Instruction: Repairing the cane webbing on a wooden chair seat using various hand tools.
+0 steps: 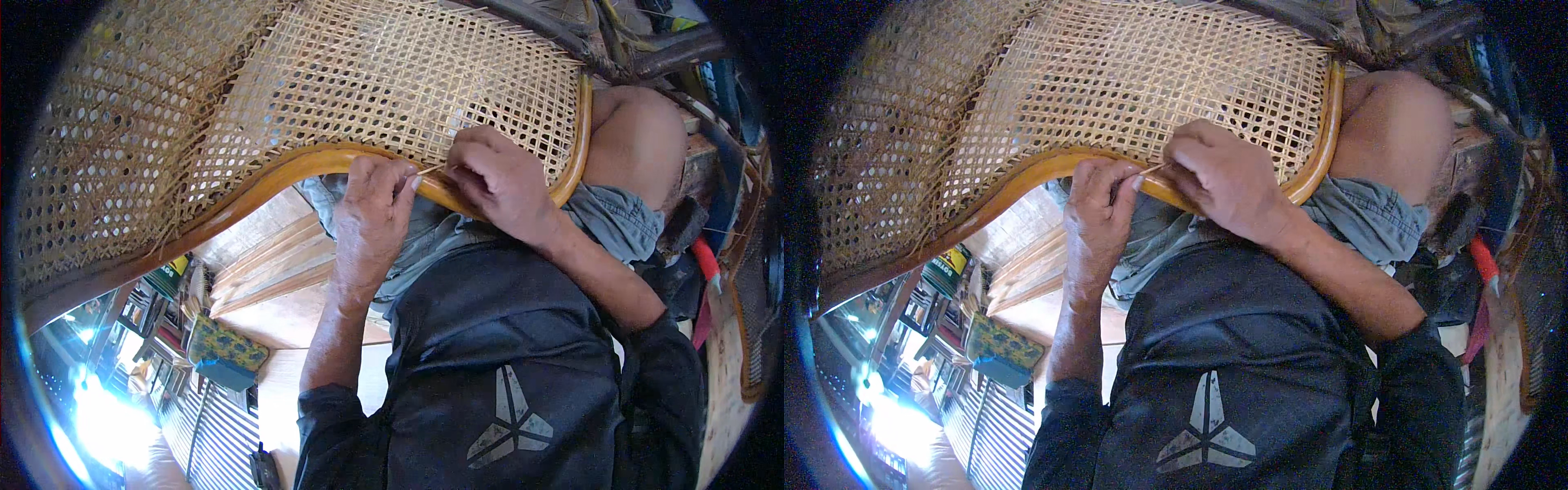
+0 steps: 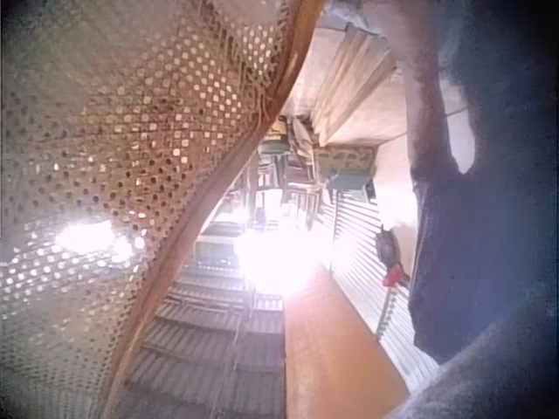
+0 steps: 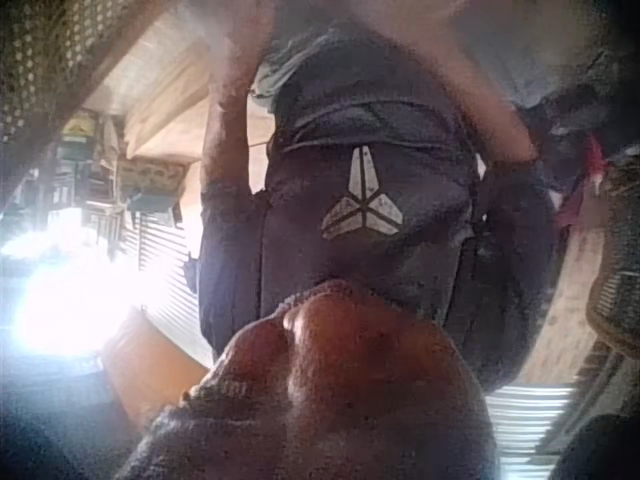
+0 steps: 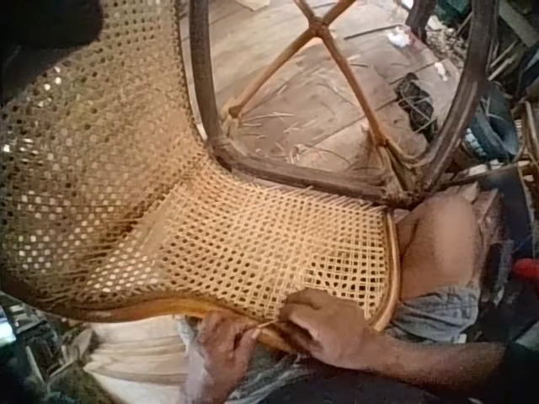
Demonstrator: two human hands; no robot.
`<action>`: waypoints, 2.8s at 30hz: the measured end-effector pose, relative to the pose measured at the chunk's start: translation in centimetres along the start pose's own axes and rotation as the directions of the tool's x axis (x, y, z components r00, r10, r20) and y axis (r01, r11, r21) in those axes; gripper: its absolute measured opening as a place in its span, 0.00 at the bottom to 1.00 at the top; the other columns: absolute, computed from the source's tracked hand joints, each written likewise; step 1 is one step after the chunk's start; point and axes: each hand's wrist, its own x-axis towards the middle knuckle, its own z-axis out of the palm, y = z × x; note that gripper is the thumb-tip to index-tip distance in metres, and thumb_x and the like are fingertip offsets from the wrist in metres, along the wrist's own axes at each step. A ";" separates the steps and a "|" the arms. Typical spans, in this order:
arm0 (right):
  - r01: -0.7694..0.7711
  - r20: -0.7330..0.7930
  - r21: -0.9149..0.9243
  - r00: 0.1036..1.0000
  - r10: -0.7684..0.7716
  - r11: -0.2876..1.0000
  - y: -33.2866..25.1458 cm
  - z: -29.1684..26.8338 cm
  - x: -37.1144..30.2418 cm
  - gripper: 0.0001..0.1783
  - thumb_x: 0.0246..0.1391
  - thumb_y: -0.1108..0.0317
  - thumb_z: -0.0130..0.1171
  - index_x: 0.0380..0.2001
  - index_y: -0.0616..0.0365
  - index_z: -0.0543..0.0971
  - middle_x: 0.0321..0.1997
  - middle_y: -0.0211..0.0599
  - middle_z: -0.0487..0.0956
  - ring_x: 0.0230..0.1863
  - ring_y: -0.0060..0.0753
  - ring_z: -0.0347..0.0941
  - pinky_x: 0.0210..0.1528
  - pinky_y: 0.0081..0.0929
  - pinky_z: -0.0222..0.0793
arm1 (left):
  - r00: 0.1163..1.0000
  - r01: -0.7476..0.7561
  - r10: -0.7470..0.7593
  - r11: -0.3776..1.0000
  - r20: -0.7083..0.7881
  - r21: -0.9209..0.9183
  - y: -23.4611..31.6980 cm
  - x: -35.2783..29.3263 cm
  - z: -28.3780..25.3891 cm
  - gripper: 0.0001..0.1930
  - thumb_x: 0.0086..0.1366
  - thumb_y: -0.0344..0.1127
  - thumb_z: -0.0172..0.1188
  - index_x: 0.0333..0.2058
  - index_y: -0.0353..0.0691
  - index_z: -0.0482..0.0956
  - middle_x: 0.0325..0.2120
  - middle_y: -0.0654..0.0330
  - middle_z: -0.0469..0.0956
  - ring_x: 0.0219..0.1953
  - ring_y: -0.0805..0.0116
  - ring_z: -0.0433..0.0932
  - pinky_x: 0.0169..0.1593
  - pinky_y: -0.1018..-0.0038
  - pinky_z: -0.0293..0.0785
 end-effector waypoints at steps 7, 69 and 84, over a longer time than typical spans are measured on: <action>-0.194 0.008 0.169 0.981 0.195 0.966 -0.1 0.1 -0.2 0.12 0.50 0.78 0.59 0.39 0.60 0.73 0.33 0.39 0.77 0.34 0.32 0.77 0.38 0.24 0.71 | 0.998 0.037 -0.033 0.995 0.051 -0.090 -0.4 0.2 -0.3 0.06 0.60 0.28 0.59 0.36 0.38 0.77 0.32 0.55 0.73 0.33 0.62 0.75 0.36 0.68 0.73; -0.643 -0.036 0.681 0.448 0.893 0.350 -2.3 -19.5 -23.1 0.30 0.58 0.45 0.51 0.51 0.61 0.73 0.38 0.34 0.76 0.38 0.29 0.72 0.38 0.25 0.67 | 0.977 0.117 -0.096 0.988 0.188 -0.105 1.0 1.7 -1.6 0.13 0.55 0.32 0.64 0.40 0.37 0.80 0.36 0.59 0.74 0.36 0.69 0.76 0.43 0.75 0.72; -0.779 0.800 0.065 0.414 0.434 0.623 -2.7 -11.5 -3.4 0.29 0.57 0.43 0.53 0.33 0.64 0.76 0.19 0.30 0.73 0.18 0.26 0.71 0.22 0.24 0.68 | 0.965 0.247 -0.237 0.965 0.109 -0.089 3.1 1.1 -0.7 0.08 0.60 0.33 0.62 0.35 0.34 0.80 0.33 0.57 0.69 0.30 0.70 0.71 0.36 0.74 0.69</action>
